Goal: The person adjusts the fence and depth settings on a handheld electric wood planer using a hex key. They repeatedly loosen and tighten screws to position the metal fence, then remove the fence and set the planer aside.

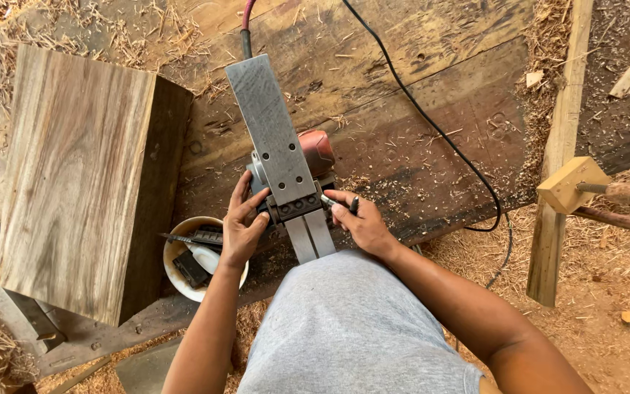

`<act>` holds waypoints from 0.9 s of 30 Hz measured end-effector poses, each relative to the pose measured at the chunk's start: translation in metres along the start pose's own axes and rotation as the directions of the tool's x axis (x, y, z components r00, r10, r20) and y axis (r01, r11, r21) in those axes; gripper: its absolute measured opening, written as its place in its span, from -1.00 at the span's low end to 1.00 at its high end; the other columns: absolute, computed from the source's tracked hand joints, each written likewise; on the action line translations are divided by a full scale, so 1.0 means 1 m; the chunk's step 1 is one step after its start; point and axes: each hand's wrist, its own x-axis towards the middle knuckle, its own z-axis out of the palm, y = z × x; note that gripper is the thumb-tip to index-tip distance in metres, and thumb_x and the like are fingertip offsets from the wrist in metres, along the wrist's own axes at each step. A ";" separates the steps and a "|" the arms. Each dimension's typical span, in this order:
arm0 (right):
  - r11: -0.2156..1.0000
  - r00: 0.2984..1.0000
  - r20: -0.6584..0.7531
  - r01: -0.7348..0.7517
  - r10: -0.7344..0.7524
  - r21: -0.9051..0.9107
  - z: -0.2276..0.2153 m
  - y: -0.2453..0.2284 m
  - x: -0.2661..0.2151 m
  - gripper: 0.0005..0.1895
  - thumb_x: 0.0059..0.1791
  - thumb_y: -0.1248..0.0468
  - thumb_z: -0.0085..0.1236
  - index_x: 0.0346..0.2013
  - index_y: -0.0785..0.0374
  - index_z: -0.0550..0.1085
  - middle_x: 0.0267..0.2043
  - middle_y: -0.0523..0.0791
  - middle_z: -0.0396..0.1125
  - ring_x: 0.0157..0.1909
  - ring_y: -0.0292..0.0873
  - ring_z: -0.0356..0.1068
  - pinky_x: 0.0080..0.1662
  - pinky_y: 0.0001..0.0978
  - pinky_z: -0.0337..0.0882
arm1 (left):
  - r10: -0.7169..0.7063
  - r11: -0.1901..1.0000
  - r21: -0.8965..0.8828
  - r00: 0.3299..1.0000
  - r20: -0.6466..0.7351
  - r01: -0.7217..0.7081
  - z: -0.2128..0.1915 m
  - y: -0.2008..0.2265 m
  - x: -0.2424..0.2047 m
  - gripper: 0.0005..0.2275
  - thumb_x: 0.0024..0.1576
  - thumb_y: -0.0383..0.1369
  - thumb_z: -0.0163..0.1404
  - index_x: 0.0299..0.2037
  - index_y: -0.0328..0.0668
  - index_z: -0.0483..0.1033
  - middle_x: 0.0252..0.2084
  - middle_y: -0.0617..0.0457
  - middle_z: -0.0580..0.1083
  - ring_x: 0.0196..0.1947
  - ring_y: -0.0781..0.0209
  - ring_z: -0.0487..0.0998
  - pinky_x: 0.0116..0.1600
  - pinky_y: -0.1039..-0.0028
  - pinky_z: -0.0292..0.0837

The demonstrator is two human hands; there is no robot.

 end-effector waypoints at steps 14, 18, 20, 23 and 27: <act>0.330 0.668 0.260 0.621 -0.697 -0.711 0.024 -0.071 -0.019 -0.72 0.02 0.36 0.18 0.03 0.27 0.48 -0.21 0.00 0.49 -0.25 -0.05 0.50 -0.19 -0.26 0.47 | 0.023 0.923 0.385 0.998 -0.063 0.003 0.037 0.012 0.003 -0.46 0.00 -0.34 0.20 0.17 -0.26 0.26 0.58 -0.32 -0.17 0.58 -0.29 -0.13 0.50 0.07 -0.01; 0.231 0.665 0.315 0.598 -0.677 -0.768 0.032 -0.084 -0.017 -0.77 0.00 0.39 0.24 -0.04 0.32 0.55 -0.41 -0.07 0.47 -0.42 -0.07 0.49 -0.31 -0.16 0.43 | 0.074 0.930 0.368 0.991 -0.108 -0.030 0.042 0.010 0.002 -0.46 -0.02 -0.37 0.21 0.16 -0.26 0.27 0.58 -0.33 -0.17 0.58 -0.30 -0.11 0.51 0.08 -0.01; 0.268 0.698 0.301 0.581 -0.649 -0.769 0.042 -0.081 -0.004 -0.76 -0.02 0.36 0.22 -0.05 0.27 0.54 -0.24 -0.02 0.50 -0.28 -0.01 0.53 -0.20 -0.21 0.50 | 0.070 0.934 0.357 0.991 -0.111 -0.026 0.042 0.008 0.002 -0.46 -0.02 -0.38 0.20 0.17 -0.26 0.27 0.58 -0.33 -0.17 0.58 -0.31 -0.12 0.50 0.08 0.00; 0.267 0.705 0.312 0.581 -0.637 -0.769 0.043 -0.079 -0.004 -0.79 -0.03 0.37 0.20 -0.09 0.27 0.53 -0.19 0.00 0.51 -0.22 0.02 0.55 -0.16 -0.20 0.52 | 0.128 0.921 0.382 0.985 -0.118 -0.074 0.042 0.007 0.002 -0.45 -0.05 -0.38 0.23 0.13 -0.27 0.26 0.56 -0.31 -0.14 0.57 -0.30 -0.09 0.52 0.07 0.01; 0.260 0.859 0.258 0.398 -0.443 -0.880 0.048 -0.078 0.000 -0.80 -0.07 0.35 0.26 -0.15 0.28 0.57 -0.28 0.00 0.52 -0.27 0.05 0.55 -0.20 -0.16 0.51 | 0.060 0.940 0.340 0.992 -0.113 -0.019 0.041 0.008 0.001 -0.47 -0.03 -0.38 0.20 0.15 -0.25 0.27 0.58 -0.30 -0.16 0.58 -0.29 -0.10 0.50 0.08 0.04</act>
